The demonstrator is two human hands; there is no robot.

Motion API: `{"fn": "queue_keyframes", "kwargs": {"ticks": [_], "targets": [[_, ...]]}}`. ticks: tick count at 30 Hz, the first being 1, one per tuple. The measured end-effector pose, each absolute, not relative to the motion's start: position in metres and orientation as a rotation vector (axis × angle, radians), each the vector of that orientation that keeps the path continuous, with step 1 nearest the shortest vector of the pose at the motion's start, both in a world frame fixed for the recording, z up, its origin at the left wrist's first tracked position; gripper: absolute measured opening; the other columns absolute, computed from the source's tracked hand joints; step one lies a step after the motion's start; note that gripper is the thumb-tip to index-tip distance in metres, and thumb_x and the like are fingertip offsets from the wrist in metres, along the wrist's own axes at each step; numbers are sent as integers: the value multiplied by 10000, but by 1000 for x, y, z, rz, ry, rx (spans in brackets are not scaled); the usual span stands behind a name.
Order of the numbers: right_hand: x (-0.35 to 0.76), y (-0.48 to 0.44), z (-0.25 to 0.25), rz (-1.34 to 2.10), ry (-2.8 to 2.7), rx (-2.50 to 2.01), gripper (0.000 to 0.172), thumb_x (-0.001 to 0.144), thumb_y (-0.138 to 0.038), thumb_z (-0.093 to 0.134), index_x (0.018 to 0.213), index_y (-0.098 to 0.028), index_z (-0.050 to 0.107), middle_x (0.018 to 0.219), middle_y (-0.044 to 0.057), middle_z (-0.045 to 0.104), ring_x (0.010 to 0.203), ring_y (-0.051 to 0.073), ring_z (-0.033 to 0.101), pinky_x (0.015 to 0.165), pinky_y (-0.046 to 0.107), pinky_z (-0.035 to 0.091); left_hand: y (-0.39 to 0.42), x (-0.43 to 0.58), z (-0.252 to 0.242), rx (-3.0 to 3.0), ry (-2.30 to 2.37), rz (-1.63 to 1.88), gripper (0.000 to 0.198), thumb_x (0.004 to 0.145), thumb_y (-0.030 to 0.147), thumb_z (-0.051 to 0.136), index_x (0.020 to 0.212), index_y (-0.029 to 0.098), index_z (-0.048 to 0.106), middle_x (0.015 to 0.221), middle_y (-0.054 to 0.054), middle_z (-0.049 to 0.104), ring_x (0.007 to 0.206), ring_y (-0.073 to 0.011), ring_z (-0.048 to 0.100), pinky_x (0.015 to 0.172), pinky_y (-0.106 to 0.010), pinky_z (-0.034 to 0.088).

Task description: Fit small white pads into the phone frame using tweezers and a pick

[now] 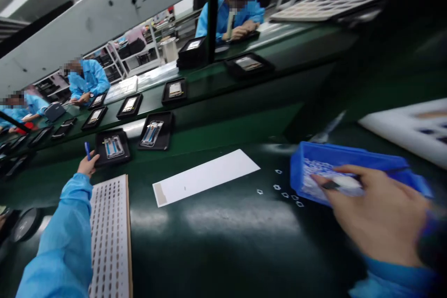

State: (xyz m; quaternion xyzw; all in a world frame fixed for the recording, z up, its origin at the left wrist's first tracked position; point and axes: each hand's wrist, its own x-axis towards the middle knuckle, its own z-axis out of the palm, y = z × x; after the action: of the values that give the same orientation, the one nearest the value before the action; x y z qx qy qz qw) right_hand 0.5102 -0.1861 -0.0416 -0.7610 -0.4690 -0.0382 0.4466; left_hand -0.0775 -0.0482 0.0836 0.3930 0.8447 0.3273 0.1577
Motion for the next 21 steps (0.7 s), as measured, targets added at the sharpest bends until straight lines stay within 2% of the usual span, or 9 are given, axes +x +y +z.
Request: {"fn": "queue_keyframes", "kwargs": {"ticks": [3, 4, 6, 8, 11, 14, 17, 19, 21], "targets": [[500, -192, -17, -11, -1199, -1857, 206, 690, -405, 568, 822, -247, 559, 811, 117, 651, 860, 348, 609, 978, 561, 345, -15, -76, 96, 1290, 2568, 779, 430, 769, 291, 674, 1154, 102, 640, 776, -100, 683, 768, -283, 668, 591, -298, 497], [497, -193, -10, 36, -1143, -1856, 214, 698, -416, 581, 823, -244, 560, 822, 117, 657, 867, 342, 613, 961, 544, 366, -4, -70, 95, 1362, 2577, 721, 395, 758, 300, 677, 1105, 111, 663, 851, -126, 704, 888, -325, 665, 660, -325, 513], [492, -196, 1, 154, -971, -1813, 261, 699, -456, 630, 827, -239, 561, 837, 114, 665, 882, 334, 627, 893, 504, 429, 15, -48, 81, 1516, 2521, 603, 329, 758, 333, 674, 1027, 146, 698, 942, -128, 722, 1040, -355, 631, 773, -346, 511], [490, -198, 6, 315, -810, -1653, 329, 669, -476, 693, 846, -235, 556, 869, 107, 677, 919, 327, 644, 859, 471, 470, 31, -19, 59, 1643, 2416, 492, 300, 771, 372, 667, 986, 169, 716, 954, -103, 734, 1076, -340, 625, 829, -331, 496], [489, -200, 8, 532, -653, -1364, 451, 572, -449, 811, 856, -227, 541, 903, 101, 690, 979, 315, 651, 921, 465, 473, 45, 19, 27, 1722, 2327, 377, 316, 814, 413, 637, 978, 154, 715, 946, -110, 736, 1048, -326, 643, 835, -322, 490], [491, -201, 7, 629, -548, -1261, 514, 520, -471, 857, 852, -222, 553, 886, 99, 690, 919, 297, 663, 915, 475, 485, 51, 37, 14, 1718, 2338, 301, 313, 875, 408, 601, 982, 128, 691, 988, -129, 714, 1027, -299, 647, 857, -362, 496], [494, -201, 5, 628, -506, -1261, 479, 559, -534, 799, 819, -222, 547, 739, 72, 649, 767, 270, 656, 827, 473, 509, 49, 39, 17, 1711, 2347, 253, 287, 918, 379, 583, 1052, 133, 642, 1074, -91, 668, 1010, -230, 636, 888, -418, 510], [495, -202, 4, 591, -500, -1297, 426, 568, -500, 775, 785, -227, 529, 621, 29, 581, 690, 252, 625, 787, 462, 500, 45, 36, 21, 1708, 2341, 250, 292, 928, 366, 578, 1111, 141, 612, 1117, -79, 640, 998, -211, 629, 874, -428, 526], [495, -205, 5, 509, -565, -1446, 375, 563, -413, 766, 800, -233, 538, 665, 35, 598, 751, 273, 618, 808, 465, 465, 39, 35, 24, 1702, 2330, 262, 305, 933, 355, 572, 1151, 143, 593, 1135, -85, 628, 985, -210, 630, 850, -419, 540]]}}
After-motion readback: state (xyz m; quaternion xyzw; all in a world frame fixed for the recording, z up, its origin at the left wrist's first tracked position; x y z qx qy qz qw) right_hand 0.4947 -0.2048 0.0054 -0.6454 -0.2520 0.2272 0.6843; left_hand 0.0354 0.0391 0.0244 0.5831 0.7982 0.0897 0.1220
